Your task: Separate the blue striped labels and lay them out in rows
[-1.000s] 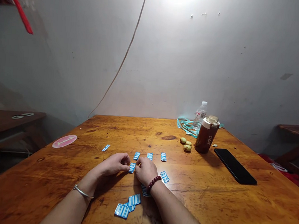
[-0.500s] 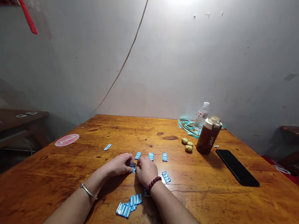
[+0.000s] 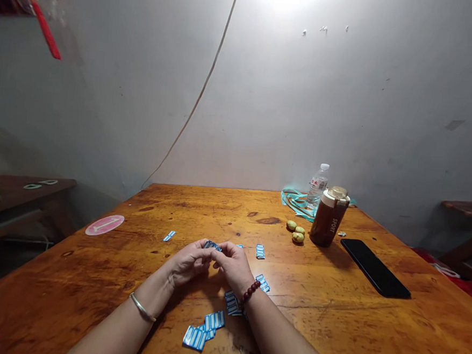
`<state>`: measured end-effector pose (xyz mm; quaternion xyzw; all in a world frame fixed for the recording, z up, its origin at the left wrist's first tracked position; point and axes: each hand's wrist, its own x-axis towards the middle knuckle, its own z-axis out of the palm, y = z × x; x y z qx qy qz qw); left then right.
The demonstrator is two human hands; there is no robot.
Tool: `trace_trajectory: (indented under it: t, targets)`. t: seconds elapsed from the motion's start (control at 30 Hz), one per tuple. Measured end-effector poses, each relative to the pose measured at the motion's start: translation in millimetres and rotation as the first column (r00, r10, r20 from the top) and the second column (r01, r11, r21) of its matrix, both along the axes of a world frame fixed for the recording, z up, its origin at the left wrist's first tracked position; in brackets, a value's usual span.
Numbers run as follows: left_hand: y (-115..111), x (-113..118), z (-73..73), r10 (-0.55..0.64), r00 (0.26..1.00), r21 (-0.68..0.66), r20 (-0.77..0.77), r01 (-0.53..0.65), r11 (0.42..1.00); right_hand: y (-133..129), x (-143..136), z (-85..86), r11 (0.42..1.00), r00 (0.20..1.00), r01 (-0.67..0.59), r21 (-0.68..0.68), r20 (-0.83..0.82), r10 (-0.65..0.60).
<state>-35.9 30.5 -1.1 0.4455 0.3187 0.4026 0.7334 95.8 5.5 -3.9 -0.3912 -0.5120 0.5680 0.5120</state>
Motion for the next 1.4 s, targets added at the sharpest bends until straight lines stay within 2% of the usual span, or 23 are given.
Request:
trace_trajectory:
  t: [0.1, 0.2, 0.3, 0.37, 0.43, 0.5, 0.6, 0.7, 0.8, 0.93, 1.23, 1.4]
  targets:
    - [0, -4, 1.3, -0.063, 0.997, -0.055, 0.049, 0.065, 0.996, 2, 3, 0.3, 1.000, 1.000, 0.000, -0.031, -0.004, 0.000]
    - [2, -11, 3.0, -0.042, 0.999, -0.068, 0.001, 0.042, 0.997, 4, 5, -1.3, 0.996, 0.993, 0.088, 0.015, 0.072, -0.088]
    - [5, -17, 4.3, -0.008, 0.987, 0.034, -0.158, 0.014, 0.999, 5, 8, -4.8, 0.987, 0.971, 0.111, 0.120, 0.196, -0.133]
    - [7, -21, 3.8, 0.037, 0.944, 0.147, -0.329, 0.012, 0.989, 6, 10, -8.1, 0.972, 0.937, 0.086, 0.219, 0.313, -0.153]
    - [8, -24, 2.2, 0.066, 0.862, 0.235, -0.503, 0.063, 0.970, 6, 12, -11.8, 0.941, 0.856, 0.051, 0.335, 0.471, -0.214]
    - [9, -27, 0.0, 0.070, 0.762, 0.283, -0.644, 0.151, 0.947, 5, 14, -14.8, 0.910, 0.731, -0.011, 0.415, 0.624, -0.276]
    - [8, -26, -3.4, 0.095, 0.632, 0.319, -0.769, 0.251, 0.914, 2, 16, -16.9, 0.898, 0.558, -0.105, 0.426, 0.773, -0.301]
    - [7, -23, -5.7, 0.128, 0.578, 0.344, -0.806, 0.281, 0.896, -1, 16, -16.0, 0.898, 0.430, -0.160, 0.409, 0.848, -0.309]
    - [6, -20, -6.1, 0.165, 0.557, 0.376, -0.814, 0.289, 0.880, -3, 14, -13.9, 0.910, 0.356, -0.182, 0.373, 0.888, -0.292]
    - [5, -19, -3.8, 0.158, 0.541, 0.373, -0.826, 0.314, 0.873, -6, 11, -13.3, 0.917, 0.365, -0.202, 0.345, 0.895, -0.257]
    - [-1, -18, 0.0, 0.168, 0.505, 0.373, -0.847, 0.338, 0.864, -4, 12, -18.3, 0.913, 0.380, -0.193, 0.359, 0.886, -0.267]
    - [-2, -17, 1.7, 0.127, 0.538, 0.358, -0.833, 0.352, 0.865, -3, 11, -17.5, 0.913, 0.368, -0.182, 0.365, 0.886, -0.281]
